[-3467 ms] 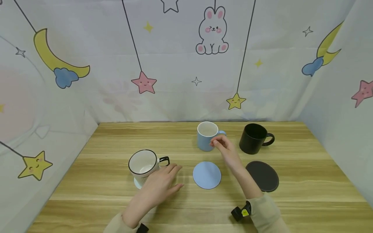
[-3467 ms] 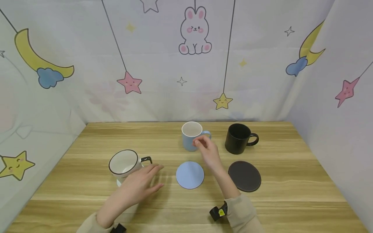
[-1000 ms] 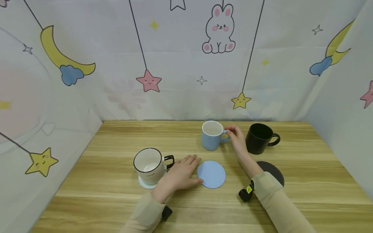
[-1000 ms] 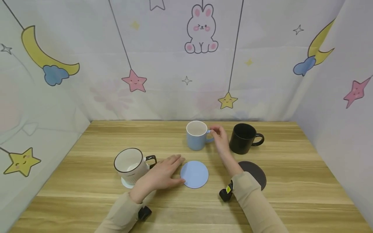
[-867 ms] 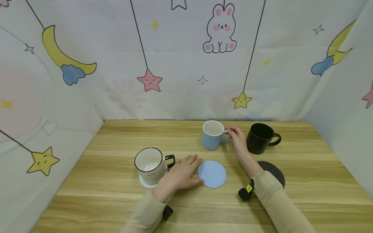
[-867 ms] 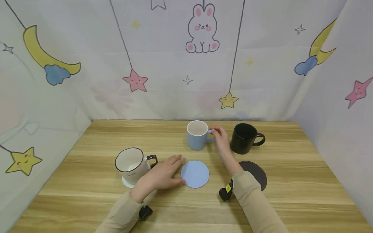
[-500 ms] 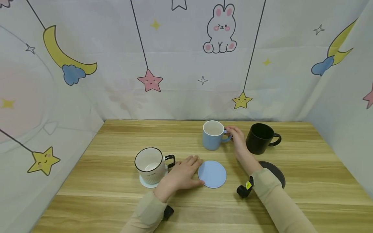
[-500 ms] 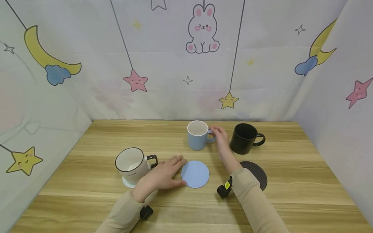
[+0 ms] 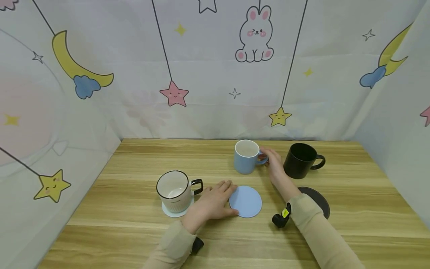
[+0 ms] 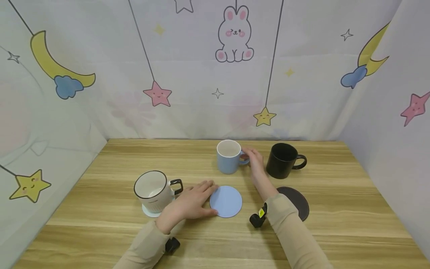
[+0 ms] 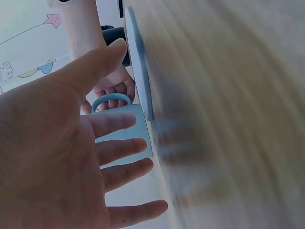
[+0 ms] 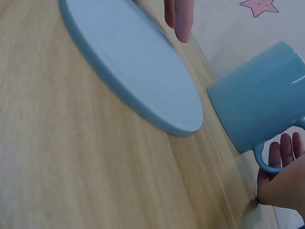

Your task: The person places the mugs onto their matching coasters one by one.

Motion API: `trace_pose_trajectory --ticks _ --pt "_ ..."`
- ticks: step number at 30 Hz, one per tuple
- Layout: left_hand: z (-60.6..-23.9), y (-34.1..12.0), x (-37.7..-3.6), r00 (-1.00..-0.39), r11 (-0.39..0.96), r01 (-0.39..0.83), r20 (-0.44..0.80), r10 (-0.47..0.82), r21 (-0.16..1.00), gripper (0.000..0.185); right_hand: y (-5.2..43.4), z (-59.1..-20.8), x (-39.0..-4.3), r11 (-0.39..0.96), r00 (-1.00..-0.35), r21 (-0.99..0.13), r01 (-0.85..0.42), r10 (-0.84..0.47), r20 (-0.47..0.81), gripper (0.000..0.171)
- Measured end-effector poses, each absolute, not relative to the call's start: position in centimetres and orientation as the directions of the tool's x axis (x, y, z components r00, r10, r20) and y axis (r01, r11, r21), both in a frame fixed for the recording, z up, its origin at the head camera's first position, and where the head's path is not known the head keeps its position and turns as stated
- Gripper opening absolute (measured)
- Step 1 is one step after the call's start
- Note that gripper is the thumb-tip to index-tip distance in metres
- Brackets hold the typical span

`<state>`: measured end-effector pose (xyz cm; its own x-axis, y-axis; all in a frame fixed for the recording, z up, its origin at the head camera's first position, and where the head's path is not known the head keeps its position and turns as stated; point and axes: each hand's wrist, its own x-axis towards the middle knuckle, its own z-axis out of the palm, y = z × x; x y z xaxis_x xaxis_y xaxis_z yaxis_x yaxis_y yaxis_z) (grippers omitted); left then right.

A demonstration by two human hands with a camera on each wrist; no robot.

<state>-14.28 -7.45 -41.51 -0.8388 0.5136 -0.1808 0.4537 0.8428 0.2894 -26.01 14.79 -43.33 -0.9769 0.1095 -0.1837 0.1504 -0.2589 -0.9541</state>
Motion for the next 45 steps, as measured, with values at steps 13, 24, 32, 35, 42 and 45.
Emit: trace_pose_trajectory --ticks 13,24,32,35,42,45 --pt "-41.7 -7.1 -14.3 -0.838 0.852 0.457 -0.197 0.509 0.255 0.077 14.6 -40.9 -24.6 -0.194 -0.978 -0.968 0.157 0.106 -0.18 0.036" --pt "-41.6 -7.0 -14.3 -0.838 0.856 0.465 -0.199 0.508 0.228 0.076 15.1 -43.4 -26.7 -0.222 -0.971 -0.962 0.162 0.139 -0.196 0.041" --pt "-41.5 -7.0 -14.2 -0.838 0.859 0.47 -0.202 0.507 0.204 0.076 14.9 -43.9 -26.9 -0.244 -0.974 -0.962 0.123 0.157 -0.165 0.042" --pt "-41.5 -7.0 -14.2 -0.838 0.859 0.472 -0.201 0.507 0.198 0.076 14.8 -44.0 -27.0 -0.269 -0.975 -0.956 0.118 0.15 -0.163 0.042" --pt "-41.6 -7.0 -14.0 -0.84 0.857 0.475 -0.189 0.509 0.2 0.075 14.6 -44.1 -27.1 -0.311 -0.978 -0.943 0.114 0.13 -0.161 0.043" --pt "-41.7 -6.9 -14.0 -0.841 0.859 0.474 -0.187 0.507 0.194 0.075 14.6 -44.2 -27.1 -0.317 -0.981 -0.942 0.11 0.12 -0.155 0.042"
